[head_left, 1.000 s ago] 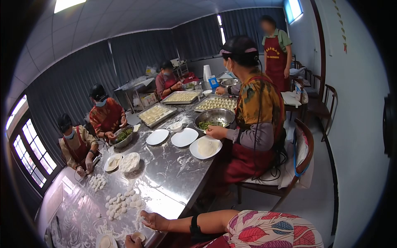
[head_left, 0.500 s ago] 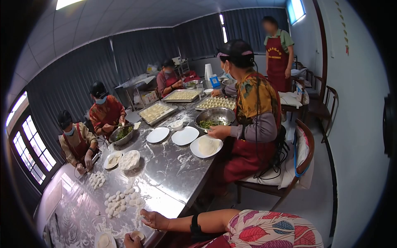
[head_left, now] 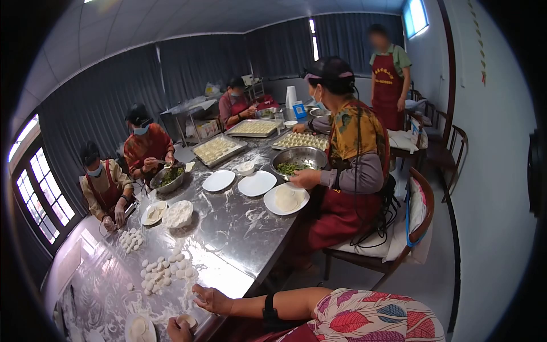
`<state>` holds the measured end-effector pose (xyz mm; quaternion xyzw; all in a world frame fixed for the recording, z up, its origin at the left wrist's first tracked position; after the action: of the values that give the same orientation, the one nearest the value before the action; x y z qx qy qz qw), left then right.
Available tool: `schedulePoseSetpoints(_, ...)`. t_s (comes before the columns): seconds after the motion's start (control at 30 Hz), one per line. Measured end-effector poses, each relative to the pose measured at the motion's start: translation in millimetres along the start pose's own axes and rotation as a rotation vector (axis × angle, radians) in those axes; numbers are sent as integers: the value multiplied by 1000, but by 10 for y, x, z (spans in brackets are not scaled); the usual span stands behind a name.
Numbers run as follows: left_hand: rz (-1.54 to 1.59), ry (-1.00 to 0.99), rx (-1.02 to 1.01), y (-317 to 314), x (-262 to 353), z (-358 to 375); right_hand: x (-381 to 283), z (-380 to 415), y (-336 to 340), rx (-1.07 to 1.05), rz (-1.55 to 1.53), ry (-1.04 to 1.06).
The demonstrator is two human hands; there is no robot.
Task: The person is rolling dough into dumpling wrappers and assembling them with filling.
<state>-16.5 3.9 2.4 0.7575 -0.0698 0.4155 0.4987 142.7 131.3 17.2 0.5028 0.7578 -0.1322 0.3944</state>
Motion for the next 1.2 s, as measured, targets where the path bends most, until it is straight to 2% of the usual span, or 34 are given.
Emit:
schedulePoseSetpoints(0.13,72,125,3,53,126,74,53,24,-36,-64,47,-85)
schedulePoseSetpoints(0.2,413,94,17,-79,59,-12,357,58,-174,-29,215,202)
schedulePoseSetpoints(0.23,578,100,38,-102,-36,7,459,152,-255,-113,332,240)
schedulePoseSetpoints(0.27,349,186,-47,-41,36,-19,556,258,-340,-194,444,287)
schedulePoseSetpoints(0.3,135,109,-45,-18,118,-75,499,266,-319,-229,463,346)
schedulePoseSetpoints(0.33,135,96,-60,-74,-21,-155,334,233,-213,-232,454,388)
schedulePoseSetpoints(0.37,253,177,-105,-216,-260,-244,224,216,-139,-225,441,428)
schedulePoseSetpoints(0.4,368,189,-117,-133,-5,-179,91,202,-68,-216,428,454)
schedulePoseSetpoints(0.43,222,122,-178,-58,68,-229,-35,176,-7,-203,409,466)
schedulePoseSetpoints(0.47,272,165,-202,-139,-96,-265,-70,144,51,-185,375,462)
schedulePoseSetpoints(0.53,27,118,-198,-54,-117,-319,-195,51,125,-172,291,314)
schedulePoseSetpoints(0.57,81,103,-166,-111,-345,-389,-103,75,118,-145,129,153)
schedulePoseSetpoints(0.6,88,143,-203,-95,-381,-400,1,82,117,-103,-64,-31)
schedulePoseSetpoints(0.63,98,167,-243,-66,-352,-400,49,87,102,-80,-168,-129)
schedulePoseSetpoints(0.67,74,168,-237,-30,-341,-385,-8,64,96,-126,45,43)
schedulePoseSetpoints(0.73,9,159,-244,-20,-309,-415,-47,7,74,-131,117,78)
schedulePoseSetpoints(0.8,-20,182,-259,1,-323,-406,-5,-66,31,-67,-144,-207)
schedulePoseSetpoints(0.87,-47,205,-273,-4,-276,-397,32,-195,-47,-97,-76,-188)
schedulePoseSetpoints(0.97,-92,58,-309,-65,-162,-446,256,-491,-249,-112,5,-141)
schedulePoseSetpoints(1.03,-204,83,-339,-67,-19,-483,358,-669,-377,-122,97,-94)
schedulePoseSetpoints(1.1,-280,30,-330,-97,-12,-605,350,-674,-385,-146,56,-158)
schedulePoseSetpoints(1.13,-182,53,-391,-162,-70,-627,346,-687,-393,-164,37,-185)
schedulePoseSetpoints(1.2,-211,-2,-401,-190,-130,-646,233,-477,-206,-150,73,-81)
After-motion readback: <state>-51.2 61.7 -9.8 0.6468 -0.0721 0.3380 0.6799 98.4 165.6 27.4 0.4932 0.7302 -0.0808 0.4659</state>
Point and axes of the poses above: each hand's wrist, its own z-axis away from the middle knuckle, its own y-axis out of the back of the hand, x = y × z, the point moved 6 cm from there along -z, towards the middle knuckle, and after that the axes turned 8 degrees about -z, right-handed, at the moved point
